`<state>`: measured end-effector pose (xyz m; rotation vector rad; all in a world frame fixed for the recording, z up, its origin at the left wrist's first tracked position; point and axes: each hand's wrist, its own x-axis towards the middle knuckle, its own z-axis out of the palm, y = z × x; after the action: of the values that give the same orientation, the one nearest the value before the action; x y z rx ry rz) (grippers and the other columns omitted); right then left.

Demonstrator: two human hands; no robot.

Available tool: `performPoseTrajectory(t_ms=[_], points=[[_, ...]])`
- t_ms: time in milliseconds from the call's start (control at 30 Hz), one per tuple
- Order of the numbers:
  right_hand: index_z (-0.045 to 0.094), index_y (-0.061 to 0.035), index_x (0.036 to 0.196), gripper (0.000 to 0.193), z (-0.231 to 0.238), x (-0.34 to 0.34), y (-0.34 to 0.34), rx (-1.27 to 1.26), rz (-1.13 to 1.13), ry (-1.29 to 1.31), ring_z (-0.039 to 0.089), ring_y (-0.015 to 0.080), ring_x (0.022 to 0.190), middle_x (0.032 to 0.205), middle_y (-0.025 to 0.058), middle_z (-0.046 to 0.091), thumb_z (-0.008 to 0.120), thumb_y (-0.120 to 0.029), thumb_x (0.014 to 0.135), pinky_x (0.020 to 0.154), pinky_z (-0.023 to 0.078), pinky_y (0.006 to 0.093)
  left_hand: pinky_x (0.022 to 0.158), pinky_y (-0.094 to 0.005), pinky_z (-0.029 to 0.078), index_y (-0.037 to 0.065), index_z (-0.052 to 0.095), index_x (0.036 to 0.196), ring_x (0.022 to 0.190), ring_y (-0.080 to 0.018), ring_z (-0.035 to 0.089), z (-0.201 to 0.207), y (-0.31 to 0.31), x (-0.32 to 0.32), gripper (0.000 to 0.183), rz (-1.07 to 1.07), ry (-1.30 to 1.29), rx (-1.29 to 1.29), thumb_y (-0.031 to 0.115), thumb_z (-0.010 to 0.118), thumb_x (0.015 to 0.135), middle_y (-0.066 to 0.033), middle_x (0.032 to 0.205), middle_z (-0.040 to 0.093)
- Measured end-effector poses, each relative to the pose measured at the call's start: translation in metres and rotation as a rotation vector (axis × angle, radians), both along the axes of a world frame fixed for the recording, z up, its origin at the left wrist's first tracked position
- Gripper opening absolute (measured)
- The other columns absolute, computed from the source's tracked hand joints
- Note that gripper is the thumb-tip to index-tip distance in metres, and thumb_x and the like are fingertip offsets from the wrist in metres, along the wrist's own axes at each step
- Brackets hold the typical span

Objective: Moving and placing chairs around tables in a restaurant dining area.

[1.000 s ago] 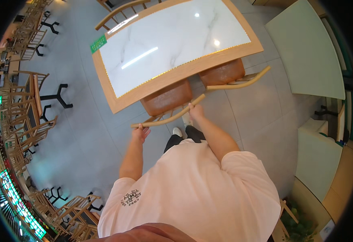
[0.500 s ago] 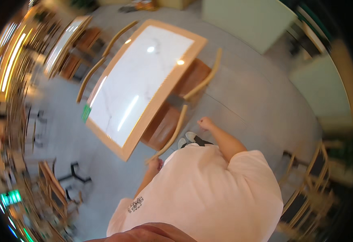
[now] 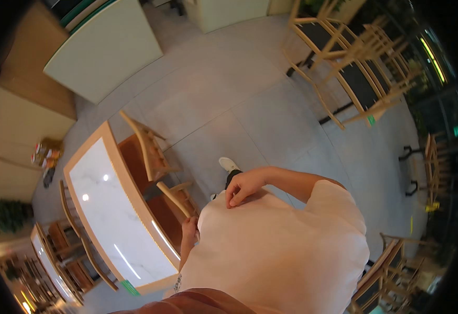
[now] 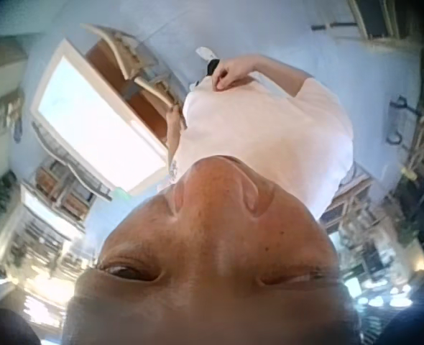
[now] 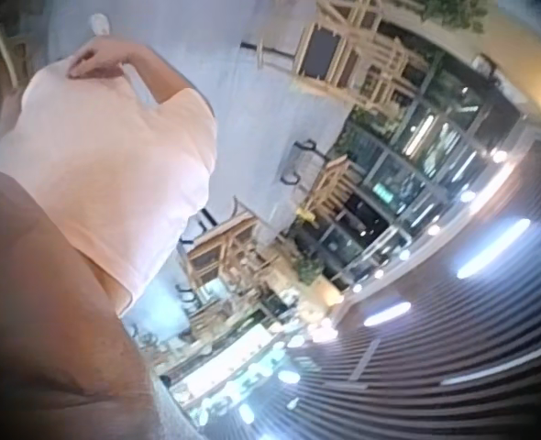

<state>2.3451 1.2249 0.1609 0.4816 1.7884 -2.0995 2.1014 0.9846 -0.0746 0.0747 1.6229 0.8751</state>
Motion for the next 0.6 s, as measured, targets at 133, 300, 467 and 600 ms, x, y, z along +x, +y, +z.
performPoseTrajectory(t_ms=[133,300,467,600], points=[[0.064,-0.0046,0.094,0.021,-0.006,0.046,0.002,0.003,-0.072,0.042,0.051,0.0064,0.070,0.082,-0.0012,0.062,0.061,-0.021,0.081,0.063,0.041,0.0218,0.038,-0.0219,0.037,0.000,0.057,0.077,0.048,-0.0119,0.051,-0.017,0.039,-0.015,0.016,-0.206,0.095,-0.070,0.012,0.047,0.080,-0.0064,0.058,0.054],[0.065,-0.0044,0.088,0.017,0.000,0.083,0.028,-0.025,-0.137,0.044,0.052,0.0084,0.072,0.080,0.0003,0.061,0.063,-0.019,0.079,0.066,0.041,0.0222,0.038,-0.0235,0.037,0.002,0.058,0.070,0.047,-0.0119,0.050,-0.046,0.083,-0.018,0.014,-0.181,0.087,-0.074,0.013,0.052,0.077,-0.0047,0.056,0.054],[0.066,-0.0033,0.083,0.015,-0.002,0.118,0.070,0.001,-0.290,0.158,0.052,0.0091,0.076,0.081,0.0008,0.060,0.062,-0.017,0.079,0.068,0.040,0.0232,0.043,-0.0246,0.042,0.001,0.055,0.076,0.054,-0.0142,0.053,-0.070,0.122,0.010,0.011,-0.110,0.052,-0.114,0.011,0.052,0.076,-0.0070,0.066,0.055],[0.065,-0.0036,0.087,0.016,-0.035,0.158,0.115,-0.056,0.023,0.051,0.050,0.0098,0.074,0.081,0.0009,0.060,0.061,-0.017,0.079,0.066,0.039,0.0234,0.055,-0.0269,0.047,-0.005,0.053,0.085,0.067,-0.0192,0.056,-0.029,0.181,0.053,0.017,-0.176,0.088,-0.025,0.009,0.049,0.077,-0.0135,0.078,0.056]])
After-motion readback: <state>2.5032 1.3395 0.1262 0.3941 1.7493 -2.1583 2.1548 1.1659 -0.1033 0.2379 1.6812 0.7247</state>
